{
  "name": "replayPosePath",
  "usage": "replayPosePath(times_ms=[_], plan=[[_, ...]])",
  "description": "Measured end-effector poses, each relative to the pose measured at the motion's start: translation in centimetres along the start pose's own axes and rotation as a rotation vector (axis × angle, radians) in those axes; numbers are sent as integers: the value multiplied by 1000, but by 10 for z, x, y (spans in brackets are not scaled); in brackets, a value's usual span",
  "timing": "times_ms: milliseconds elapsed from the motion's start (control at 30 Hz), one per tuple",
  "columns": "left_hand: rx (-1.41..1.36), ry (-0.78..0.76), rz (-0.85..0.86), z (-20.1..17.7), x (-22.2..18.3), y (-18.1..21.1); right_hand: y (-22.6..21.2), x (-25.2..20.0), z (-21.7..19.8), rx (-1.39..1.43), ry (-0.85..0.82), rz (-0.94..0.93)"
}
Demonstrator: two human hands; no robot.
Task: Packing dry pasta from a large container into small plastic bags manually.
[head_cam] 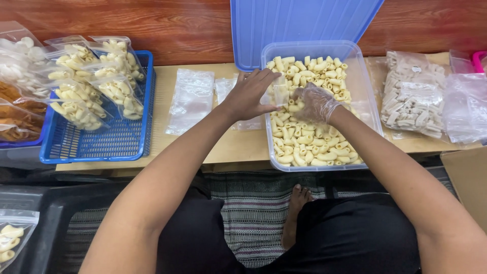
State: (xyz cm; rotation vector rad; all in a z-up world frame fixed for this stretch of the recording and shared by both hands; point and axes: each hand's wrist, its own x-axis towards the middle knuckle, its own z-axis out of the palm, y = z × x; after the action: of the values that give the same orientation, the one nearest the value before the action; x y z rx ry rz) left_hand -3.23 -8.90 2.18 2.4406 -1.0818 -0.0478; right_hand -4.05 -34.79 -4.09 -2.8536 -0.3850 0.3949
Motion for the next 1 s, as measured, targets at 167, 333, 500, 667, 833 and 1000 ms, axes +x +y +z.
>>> replayPosePath(times_ms=[167, 333, 500, 667, 833, 1000], plan=[[1, -7, 1, 2, 1, -1, 45, 21, 6, 89, 23, -88], [7, 8, 2, 6, 2, -3, 14, -7, -53, 261, -52, -9], [26, 1, 17, 12, 5, -6, -8, -21, -81, 654, -115, 188], [22, -8, 12, 11, 4, -6, -28, -25, -87, 258, -270, 16], [8, -18, 0, 12, 1, -6, -32, -17, -43, 9, -393, -16], [1, -36, 8, 8, 2, -2, -27, -22, -28, -155, -361, 17]])
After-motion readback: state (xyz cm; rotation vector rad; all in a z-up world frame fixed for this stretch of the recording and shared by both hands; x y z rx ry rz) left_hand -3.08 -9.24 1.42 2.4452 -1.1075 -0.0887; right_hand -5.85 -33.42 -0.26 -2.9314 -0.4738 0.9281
